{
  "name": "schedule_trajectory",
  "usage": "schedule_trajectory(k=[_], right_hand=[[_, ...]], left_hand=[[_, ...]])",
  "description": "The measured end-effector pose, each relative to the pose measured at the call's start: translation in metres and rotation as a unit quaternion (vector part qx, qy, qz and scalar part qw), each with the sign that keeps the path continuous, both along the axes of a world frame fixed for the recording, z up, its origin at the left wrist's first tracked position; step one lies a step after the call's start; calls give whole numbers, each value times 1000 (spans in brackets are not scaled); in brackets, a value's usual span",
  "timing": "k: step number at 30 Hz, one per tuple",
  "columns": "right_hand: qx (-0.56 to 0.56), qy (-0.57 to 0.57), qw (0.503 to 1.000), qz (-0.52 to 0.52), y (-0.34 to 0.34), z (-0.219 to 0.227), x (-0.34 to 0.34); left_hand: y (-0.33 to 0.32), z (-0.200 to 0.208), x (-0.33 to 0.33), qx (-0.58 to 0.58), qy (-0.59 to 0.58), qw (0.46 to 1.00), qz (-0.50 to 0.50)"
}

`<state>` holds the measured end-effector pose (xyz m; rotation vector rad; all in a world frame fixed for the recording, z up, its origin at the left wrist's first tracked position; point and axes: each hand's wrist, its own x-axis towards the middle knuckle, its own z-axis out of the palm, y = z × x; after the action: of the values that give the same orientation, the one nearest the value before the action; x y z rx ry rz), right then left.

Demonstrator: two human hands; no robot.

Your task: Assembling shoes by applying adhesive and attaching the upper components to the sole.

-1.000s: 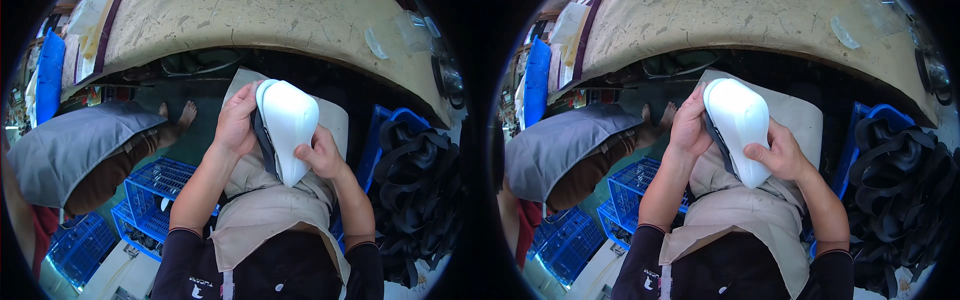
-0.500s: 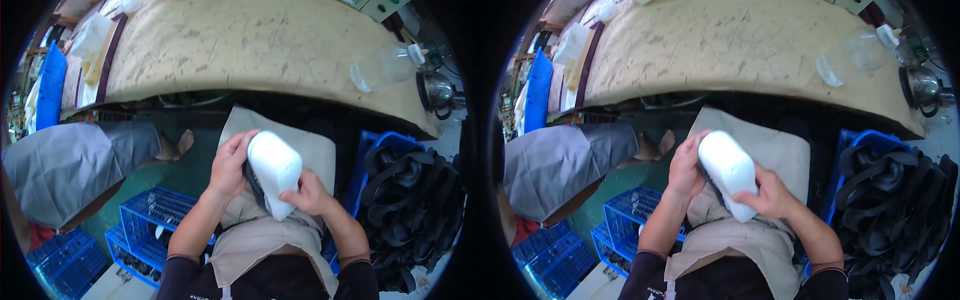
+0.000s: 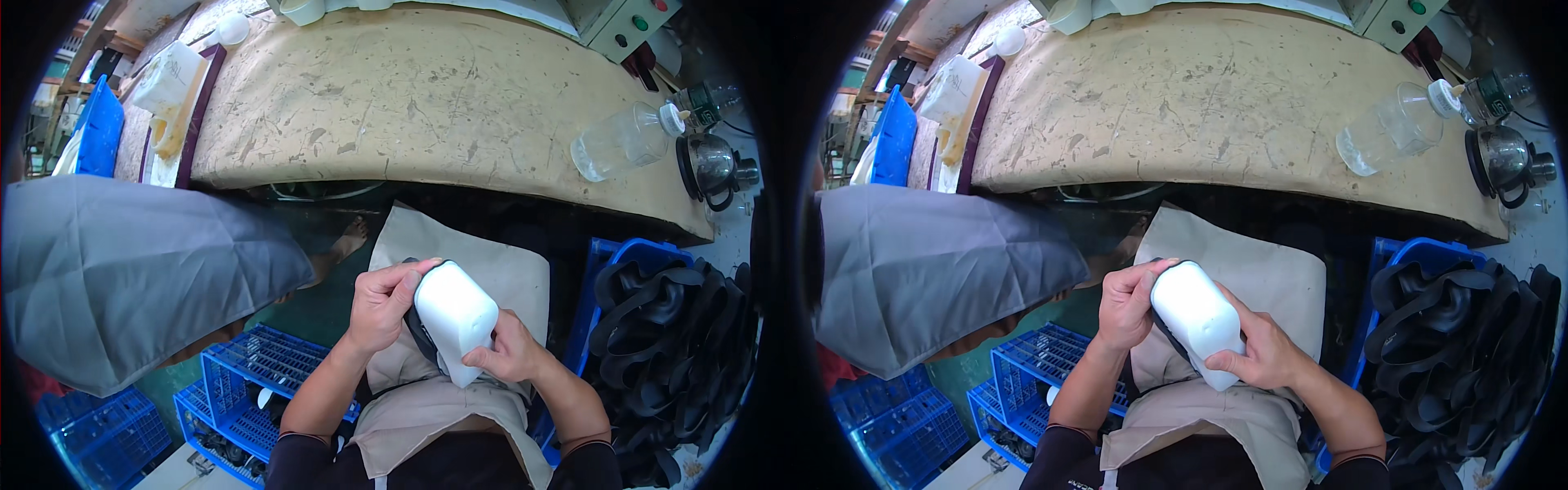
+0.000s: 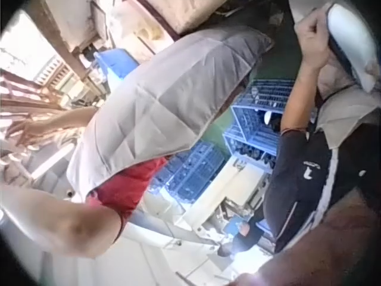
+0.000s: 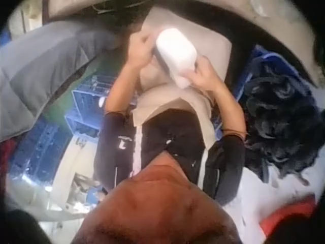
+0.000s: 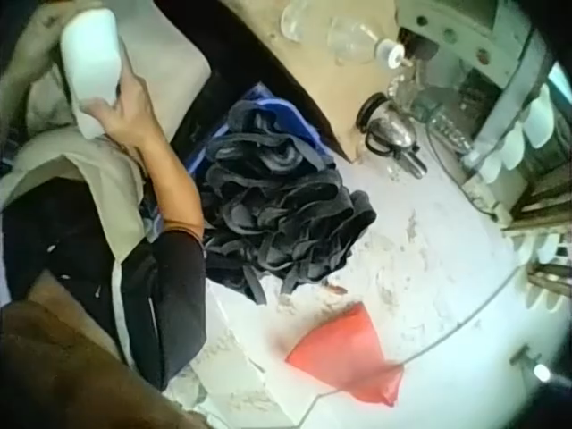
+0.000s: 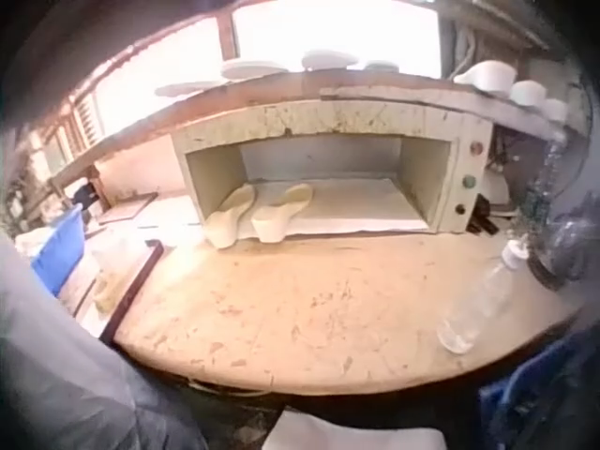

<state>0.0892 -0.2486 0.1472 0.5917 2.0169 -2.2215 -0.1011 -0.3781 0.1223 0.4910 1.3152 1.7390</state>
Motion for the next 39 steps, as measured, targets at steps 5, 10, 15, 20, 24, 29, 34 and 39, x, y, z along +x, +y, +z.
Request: schedule_trajectory(k=[5, 10, 15, 20, 24, 29, 34, 39], right_hand=[[-32, 13, 999, -1, -9, -5, 0], [-198, 39, 971, -130, -26, -6, -18], [-197, -5, 969, -149, -24, -29, 0], [-195, 9, 972, -131, -38, -47, 18], [-195, 2, 971, -141, -54, -60, 27], [-150, -45, 973, -172, -80, -63, 30], [-156, -73, 967, -188, -80, -66, 37], [-166, -53, 971, -164, -84, -84, 44]], left_hand=[[-9, 21, -26, -93, 162, 973, -132], [12, 37, -24, -23, 37, 997, -69], [-22, -9, 16, -89, -47, 995, 6], [-54, -22, 33, -99, -23, 984, -145], [-58, -22, 46, -113, -15, 982, -148], [-73, -31, 57, -157, 2, 978, -135], [-85, -55, 61, -164, -35, 974, -155], [-109, -98, 75, -15, -14, 983, -180]])
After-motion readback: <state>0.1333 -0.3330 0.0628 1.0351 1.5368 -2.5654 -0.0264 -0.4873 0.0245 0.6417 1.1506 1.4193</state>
